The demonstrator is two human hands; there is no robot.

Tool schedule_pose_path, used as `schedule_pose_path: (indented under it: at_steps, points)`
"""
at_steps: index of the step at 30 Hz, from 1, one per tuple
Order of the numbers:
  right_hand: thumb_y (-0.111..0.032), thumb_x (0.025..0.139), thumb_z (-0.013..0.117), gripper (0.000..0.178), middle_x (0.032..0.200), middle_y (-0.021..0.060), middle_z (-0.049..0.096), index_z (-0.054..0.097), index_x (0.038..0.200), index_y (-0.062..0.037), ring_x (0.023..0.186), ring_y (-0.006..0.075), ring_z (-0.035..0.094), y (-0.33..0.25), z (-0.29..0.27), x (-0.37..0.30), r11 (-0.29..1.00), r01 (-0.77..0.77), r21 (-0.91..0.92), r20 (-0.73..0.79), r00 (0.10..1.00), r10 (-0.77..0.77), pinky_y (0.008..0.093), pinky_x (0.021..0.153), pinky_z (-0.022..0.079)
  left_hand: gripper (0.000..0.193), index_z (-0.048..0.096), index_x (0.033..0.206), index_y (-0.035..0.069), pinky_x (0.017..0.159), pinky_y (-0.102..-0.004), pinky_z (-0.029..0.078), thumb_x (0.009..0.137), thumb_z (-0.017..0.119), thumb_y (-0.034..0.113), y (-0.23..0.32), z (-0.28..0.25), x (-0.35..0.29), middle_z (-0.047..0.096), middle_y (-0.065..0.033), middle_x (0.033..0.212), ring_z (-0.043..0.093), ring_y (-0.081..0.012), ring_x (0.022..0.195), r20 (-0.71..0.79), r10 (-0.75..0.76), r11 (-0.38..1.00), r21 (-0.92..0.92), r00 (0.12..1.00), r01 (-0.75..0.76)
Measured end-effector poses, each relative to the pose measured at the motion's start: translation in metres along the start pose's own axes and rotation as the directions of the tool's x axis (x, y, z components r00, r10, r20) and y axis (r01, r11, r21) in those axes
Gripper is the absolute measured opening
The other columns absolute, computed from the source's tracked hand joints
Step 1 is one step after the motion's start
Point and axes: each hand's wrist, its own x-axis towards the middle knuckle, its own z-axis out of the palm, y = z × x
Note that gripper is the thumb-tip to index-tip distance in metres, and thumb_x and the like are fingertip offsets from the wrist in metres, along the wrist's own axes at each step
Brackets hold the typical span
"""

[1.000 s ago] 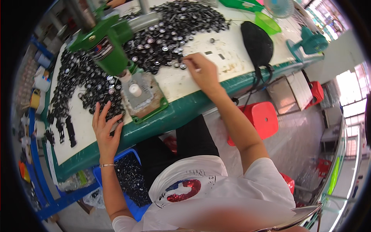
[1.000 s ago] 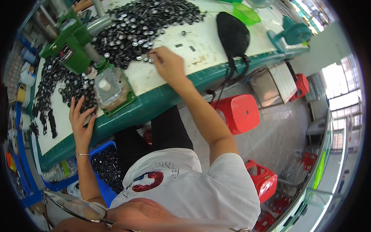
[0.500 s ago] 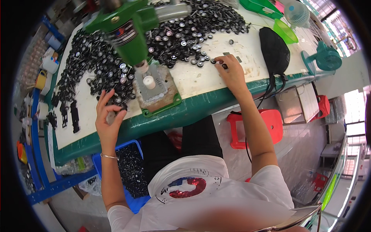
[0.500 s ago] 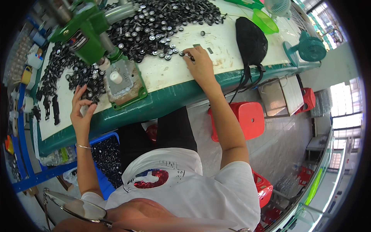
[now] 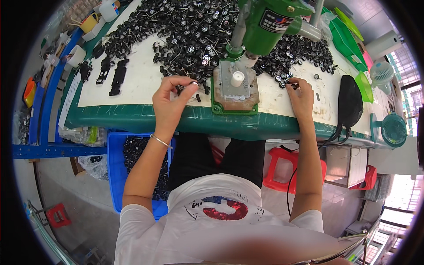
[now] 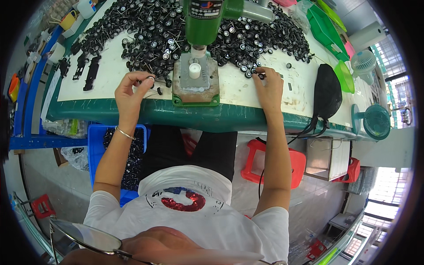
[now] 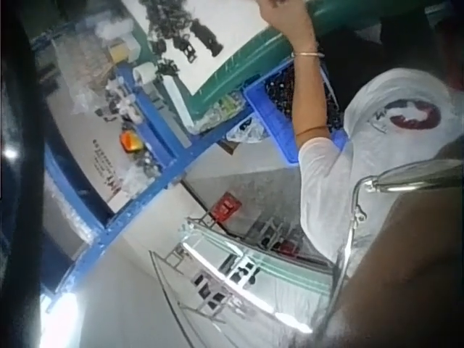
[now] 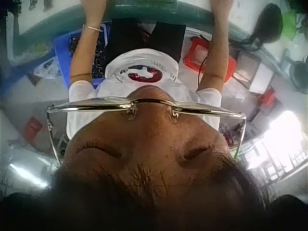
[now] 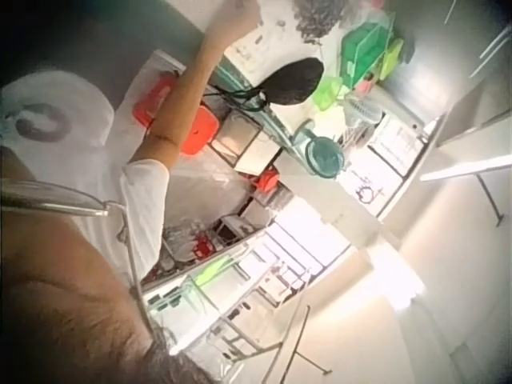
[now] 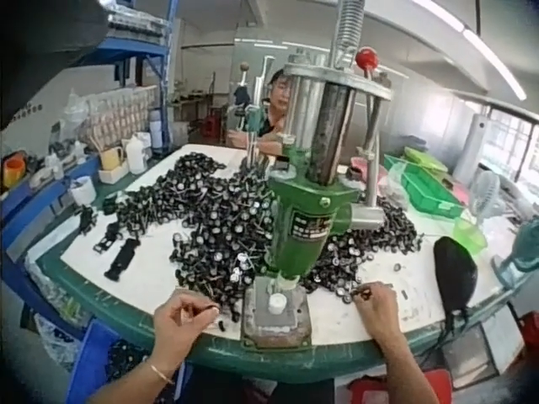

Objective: The person assembles small plastic components by hand using a manual press machine.

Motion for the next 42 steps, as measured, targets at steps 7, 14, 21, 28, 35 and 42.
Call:
schedule_pose_path:
  at_steps: [7,14,21,28,35,42]
  points:
    - [-0.014,0.082,0.068,0.020,0.096,0.0049,0.066,0.066,0.101,-0.0076,0.089,0.0217,0.057,-0.001,-0.002,0.002,0.999,0.037,-0.021,-0.005,0.999,-0.037,0.0355,0.085,0.039,0.011,0.066,0.088,0.006,0.069,-0.0238,0.043,0.080,0.073,0.009,0.025,0.003,-0.042,0.068,-0.0014,0.091,0.059,-0.0103,0.084,0.228,0.032,0.988,0.142,0.973,-0.066]
    - [-0.006,0.085,0.065,0.028,0.101,0.0089,0.062,0.066,0.113,-0.0038,0.091,0.0192,0.058,-0.081,-0.005,0.009,0.915,0.176,0.363,-0.083,0.984,-0.156,0.0299,0.085,0.046,0.013,0.064,0.089,0.000,0.070,-0.0208,0.048,0.087,0.069,0.011,0.003,0.011,-0.008,0.067,-0.0014,0.084,0.061,-0.0058,0.078,0.283,-0.329,0.933,-0.054,0.901,0.357]
    - [-0.012,0.087,0.064,0.026,0.099,0.0053,0.057,0.066,0.111,-0.0020,0.089,0.0146,0.056,-0.132,0.022,0.006,0.837,0.132,0.531,0.158,0.955,-0.251,0.0272,0.085,0.044,0.011,0.062,0.096,0.000,0.072,-0.0201,0.048,0.091,0.064,0.009,0.005,0.017,-0.007,0.068,-0.0040,0.089,0.063,-0.0083,0.084,0.186,-0.205,0.934,-0.258,0.961,0.249]
    - [-0.014,0.085,0.064,0.027,0.101,0.0054,0.057,0.068,0.110,-0.0044,0.087,0.0141,0.055,-0.131,0.027,0.005,0.782,-0.118,0.612,0.325,0.939,-0.112,0.0277,0.081,0.045,0.011,0.062,0.101,0.002,0.077,-0.0264,0.055,0.092,0.062,0.008,0.005,0.003,-0.005,0.068,-0.0099,0.100,0.067,-0.0167,0.094,0.176,-0.320,0.767,-0.528,0.931,0.364]
    - [-0.012,0.086,0.064,0.032,0.106,0.0075,0.055,0.064,0.116,-0.0034,0.088,0.0143,0.055,-0.133,0.034,-0.008,0.808,0.052,0.587,0.190,0.961,-0.201,0.0276,0.084,0.044,0.030,0.057,0.121,-0.003,0.092,-0.0294,0.054,0.094,0.059,0.009,0.013,-0.004,-0.005,0.064,-0.0150,0.114,0.065,-0.0220,0.104,0.333,-0.388,0.573,-0.643,0.859,0.508]
    - [-0.008,0.087,0.063,0.039,0.108,0.0078,0.056,0.056,0.125,-0.0010,0.091,0.0136,0.055,-0.117,0.033,-0.032,0.759,0.048,0.649,-0.033,0.999,-0.035,0.0284,0.086,0.045,0.037,0.055,0.125,-0.006,0.101,-0.0285,0.048,0.089,0.057,-0.004,0.019,-0.032,-0.010,0.060,-0.0208,0.124,0.058,-0.0263,0.118,0.294,-0.395,0.469,-0.750,0.870,0.466]
